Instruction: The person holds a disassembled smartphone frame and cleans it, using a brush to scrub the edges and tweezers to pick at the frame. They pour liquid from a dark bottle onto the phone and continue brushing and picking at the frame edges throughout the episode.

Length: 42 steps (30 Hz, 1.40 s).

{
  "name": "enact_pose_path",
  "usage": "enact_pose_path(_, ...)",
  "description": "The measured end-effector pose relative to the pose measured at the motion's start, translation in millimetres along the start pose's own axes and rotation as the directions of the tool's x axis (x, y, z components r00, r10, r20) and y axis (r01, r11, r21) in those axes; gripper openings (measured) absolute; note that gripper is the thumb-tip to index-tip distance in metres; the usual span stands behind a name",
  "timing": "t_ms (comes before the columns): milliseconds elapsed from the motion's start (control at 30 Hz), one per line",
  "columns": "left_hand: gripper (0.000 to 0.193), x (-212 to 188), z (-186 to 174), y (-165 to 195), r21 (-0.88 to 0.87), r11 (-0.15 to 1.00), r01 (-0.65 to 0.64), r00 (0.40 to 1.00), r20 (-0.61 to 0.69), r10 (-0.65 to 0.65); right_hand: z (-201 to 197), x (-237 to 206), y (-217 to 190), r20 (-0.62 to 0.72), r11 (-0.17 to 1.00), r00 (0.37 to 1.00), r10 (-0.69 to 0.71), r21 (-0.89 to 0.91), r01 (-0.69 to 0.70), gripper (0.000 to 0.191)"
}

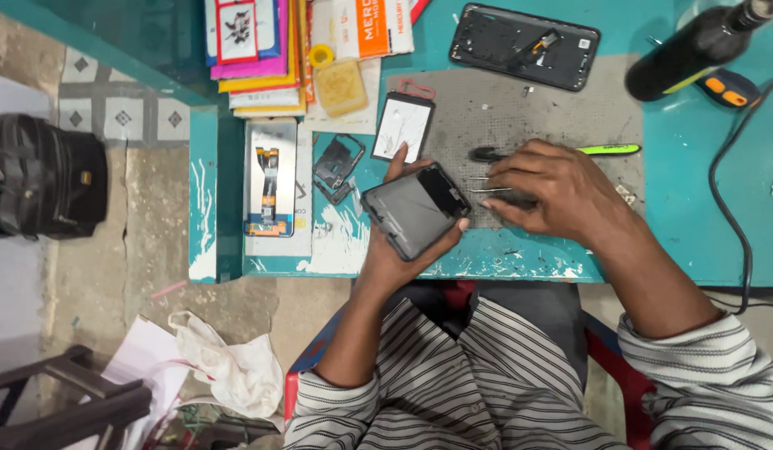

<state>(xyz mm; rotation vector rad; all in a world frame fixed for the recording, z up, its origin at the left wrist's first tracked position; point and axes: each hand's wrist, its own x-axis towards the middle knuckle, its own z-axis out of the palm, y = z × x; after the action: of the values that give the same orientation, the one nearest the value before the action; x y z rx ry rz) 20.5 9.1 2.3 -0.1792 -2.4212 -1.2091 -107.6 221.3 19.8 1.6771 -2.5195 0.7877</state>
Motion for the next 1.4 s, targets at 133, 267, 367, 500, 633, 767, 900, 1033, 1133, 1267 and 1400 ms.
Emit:
enact_pose_path(133,0.049,-5.7,-1.6,-6.4,0.050,0.998,-0.029,0.999,-0.014,0.030,2.3,-2.7,-8.9,-0.031,0.996,0.999,-0.014,-0.084,0.011,0.023)
enact_pose_path(267,0.059,-20.2,11.3,-19.3,0.007,0.999,0.035,0.999,-0.022,-0.035,7.9,-13.3,-8.5,-0.071,0.976,0.997,0.021,-0.215,-0.035,0.028)
enact_pose_path(367,0.066,-24.1,25.0,-34.2,-0.090,0.996,-0.006,0.997,-0.073,-0.001,12.6,-18.2,-9.4,-0.102,0.969,0.991,0.081,-0.225,-0.103,0.026)
enact_pose_path(500,0.077,-30.1,30.3,-44.5,-0.277,0.960,0.045,0.996,-0.065,-0.066,13.3,-18.4,-19.8,-0.049,0.958,0.981,0.186,-0.214,-0.192,0.038)
enact_pose_path(633,0.080,-30.5,32.2,-42.9,-0.237,0.971,0.023,0.995,-0.089,-0.046,8.2,-18.3,-38.4,0.064,0.949,0.959,0.277,-0.177,-0.262,0.042)
enact_pose_path(767,0.078,-27.6,25.9,-39.8,-0.024,0.999,-0.026,0.994,-0.106,0.023,5.1,-19.3,-49.2,0.114,0.949,0.946,0.303,-0.125,-0.289,0.045)
enact_pose_path(900,0.079,-23.7,23.3,-35.7,-0.020,0.999,0.024,0.995,-0.092,-0.026,7.4,-19.0,-46.2,-0.028,0.992,0.993,0.116,-0.044,-0.117,0.047)
enact_pose_path(1033,0.073,-22.0,22.1,-32.4,-0.005,1.000,0.023,0.996,-0.081,-0.024,10.3,-20.5,-45.8,0.054,0.966,0.982,0.182,-0.196,-0.168,0.043)
enact_pose_path(1133,0.073,-21.8,19.9,-29.6,-0.034,0.998,0.054,0.996,-0.069,-0.056,13.3,-19.0,-48.7,0.067,0.948,0.982,0.178,-0.280,-0.153,0.039)
enact_pose_path(1267,0.074,-18.9,20.1,-25.2,-0.101,0.993,0.064,0.993,-0.090,-0.074,14.9,-16.5,-48.6,0.050,0.956,0.982,0.183,-0.243,-0.166,0.030)
enact_pose_path(1400,0.082,-10.2,18.7,-20.9,-0.117,0.991,0.063,0.995,-0.075,-0.072,13.8,-18.1,-46.3,0.095,0.940,0.977,0.193,-0.302,-0.156,0.043)
